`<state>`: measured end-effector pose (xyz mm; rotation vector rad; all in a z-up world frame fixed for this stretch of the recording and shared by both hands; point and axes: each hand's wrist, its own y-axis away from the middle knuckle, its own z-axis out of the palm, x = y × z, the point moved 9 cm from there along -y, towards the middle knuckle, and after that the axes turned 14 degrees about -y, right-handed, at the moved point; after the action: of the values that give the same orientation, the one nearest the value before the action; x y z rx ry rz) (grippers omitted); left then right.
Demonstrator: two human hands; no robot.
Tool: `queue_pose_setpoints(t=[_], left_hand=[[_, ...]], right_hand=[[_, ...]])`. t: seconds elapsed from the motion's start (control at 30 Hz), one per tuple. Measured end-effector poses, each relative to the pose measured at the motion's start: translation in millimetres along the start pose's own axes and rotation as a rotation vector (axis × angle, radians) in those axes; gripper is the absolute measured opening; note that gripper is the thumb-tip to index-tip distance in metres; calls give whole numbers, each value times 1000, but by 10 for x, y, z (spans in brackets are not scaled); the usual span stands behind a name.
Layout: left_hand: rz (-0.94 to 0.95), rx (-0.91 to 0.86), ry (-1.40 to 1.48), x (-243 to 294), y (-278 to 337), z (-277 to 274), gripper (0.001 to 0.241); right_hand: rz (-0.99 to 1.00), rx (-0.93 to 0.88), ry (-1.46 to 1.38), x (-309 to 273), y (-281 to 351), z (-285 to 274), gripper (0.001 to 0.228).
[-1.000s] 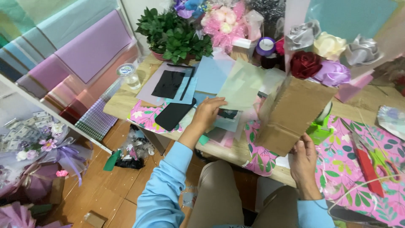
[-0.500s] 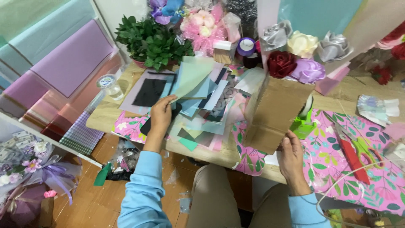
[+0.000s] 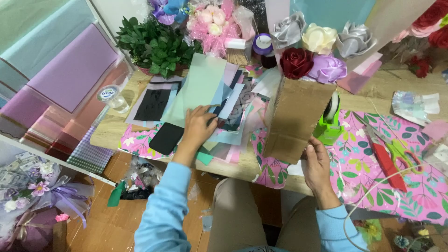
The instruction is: The person assembles a bouquet by wrapping colorful paper around a cardboard base holding artificial roses, using adhesive tape to secure the layers.
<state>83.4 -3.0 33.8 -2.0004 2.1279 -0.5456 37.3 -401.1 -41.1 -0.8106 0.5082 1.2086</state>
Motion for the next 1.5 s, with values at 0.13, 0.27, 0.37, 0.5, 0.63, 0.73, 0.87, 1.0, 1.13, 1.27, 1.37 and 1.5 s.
queue_pose_setpoints(t=[0.13, 0.27, 0.37, 0.5, 0.63, 0.73, 0.87, 1.0, 1.13, 1.27, 1.37, 1.5], left_hand=[[-106, -76, -265, -168, -226, 605, 33], [-127, 130, -343, -329, -362, 599, 15], [-304, 199, -142, -598, -311, 423, 8], [-627, 293, 278, -1111, -157, 461, 8], [-689, 424, 340, -1541, -55, 776, 15], [-730, 476, 534, -1661, 17, 825, 19], [-706, 468, 632, -1416, 62, 541, 8], [-572, 518, 723, -921, 14, -39, 8], [-465, 588, 773, -843, -21, -5, 8], [-142, 667, 556, 88, 157, -931, 31], [175, 675, 183, 869, 509, -1151, 49], [475, 548, -10, 1696, 1269, -1073, 28]], right_hand=[[-20, 0, -3, 45, 0, -86, 36], [-24, 8, -1, -63, 5, 57, 34], [-8, 24, 16, -74, 31, 75, 33], [-11, 32, -4, 8, 10, -17, 32], [-4, 43, 2, -96, 8, 108, 32], [-7, 38, 27, -161, 3, 190, 36], [-11, 31, 22, -122, 1, 134, 38], [-14, 28, 19, -123, -9, 137, 39], [-53, 24, 49, -289, 44, 382, 36], [-318, 19, 409, -768, 169, 594, 35], [-603, -120, 692, -786, 511, 531, 30], [75, -306, 208, -432, 761, 1238, 73]])
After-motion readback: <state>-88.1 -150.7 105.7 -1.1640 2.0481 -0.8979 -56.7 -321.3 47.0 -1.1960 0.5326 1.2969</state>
